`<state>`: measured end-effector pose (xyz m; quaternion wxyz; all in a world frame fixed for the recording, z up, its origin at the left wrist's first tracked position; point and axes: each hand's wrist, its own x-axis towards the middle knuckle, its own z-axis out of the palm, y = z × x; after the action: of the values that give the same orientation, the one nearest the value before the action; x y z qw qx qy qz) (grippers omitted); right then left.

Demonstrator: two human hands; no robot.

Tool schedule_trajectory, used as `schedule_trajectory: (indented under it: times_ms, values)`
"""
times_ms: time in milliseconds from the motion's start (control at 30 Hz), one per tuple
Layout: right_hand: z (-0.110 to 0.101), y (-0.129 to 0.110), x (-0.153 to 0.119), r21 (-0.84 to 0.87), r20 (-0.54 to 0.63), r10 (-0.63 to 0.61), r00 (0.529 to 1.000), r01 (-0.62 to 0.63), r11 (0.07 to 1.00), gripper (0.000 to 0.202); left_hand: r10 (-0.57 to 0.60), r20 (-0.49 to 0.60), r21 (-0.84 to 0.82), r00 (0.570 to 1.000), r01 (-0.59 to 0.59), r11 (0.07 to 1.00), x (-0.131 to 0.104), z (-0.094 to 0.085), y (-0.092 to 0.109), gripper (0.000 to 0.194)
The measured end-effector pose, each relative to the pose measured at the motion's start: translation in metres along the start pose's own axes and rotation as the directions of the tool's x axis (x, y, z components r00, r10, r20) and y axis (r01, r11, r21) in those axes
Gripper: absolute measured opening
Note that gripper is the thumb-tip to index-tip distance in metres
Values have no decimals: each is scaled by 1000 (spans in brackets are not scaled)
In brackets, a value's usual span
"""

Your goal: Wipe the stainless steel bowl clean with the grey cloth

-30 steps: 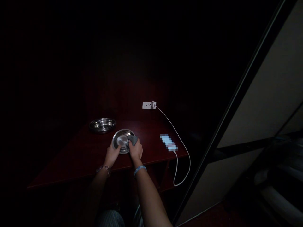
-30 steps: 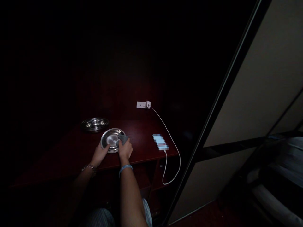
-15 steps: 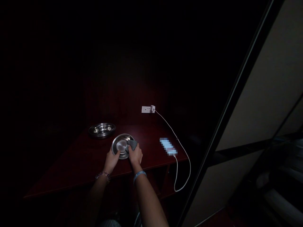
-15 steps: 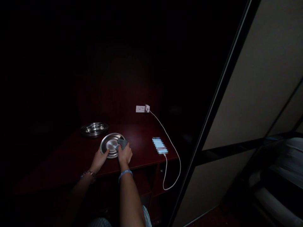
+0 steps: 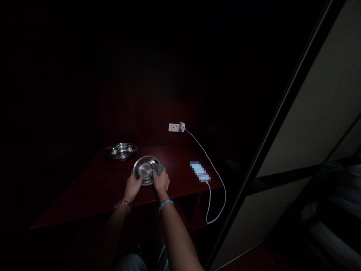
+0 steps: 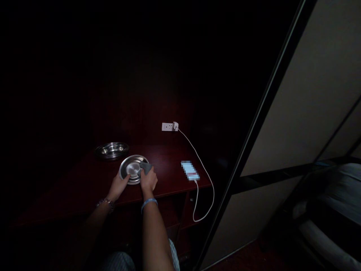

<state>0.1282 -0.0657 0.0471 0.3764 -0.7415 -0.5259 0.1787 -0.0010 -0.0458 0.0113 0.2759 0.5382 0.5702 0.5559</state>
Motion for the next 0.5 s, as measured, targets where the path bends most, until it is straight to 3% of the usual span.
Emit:
schedule_trajectory:
  times_ms: [500]
  values:
    - [-2, -1, -1, -15, 4, -14, 1000, 14, 1000, 42, 4, -19, 3, 1000, -4, 1000, -1, 0, 4, 42]
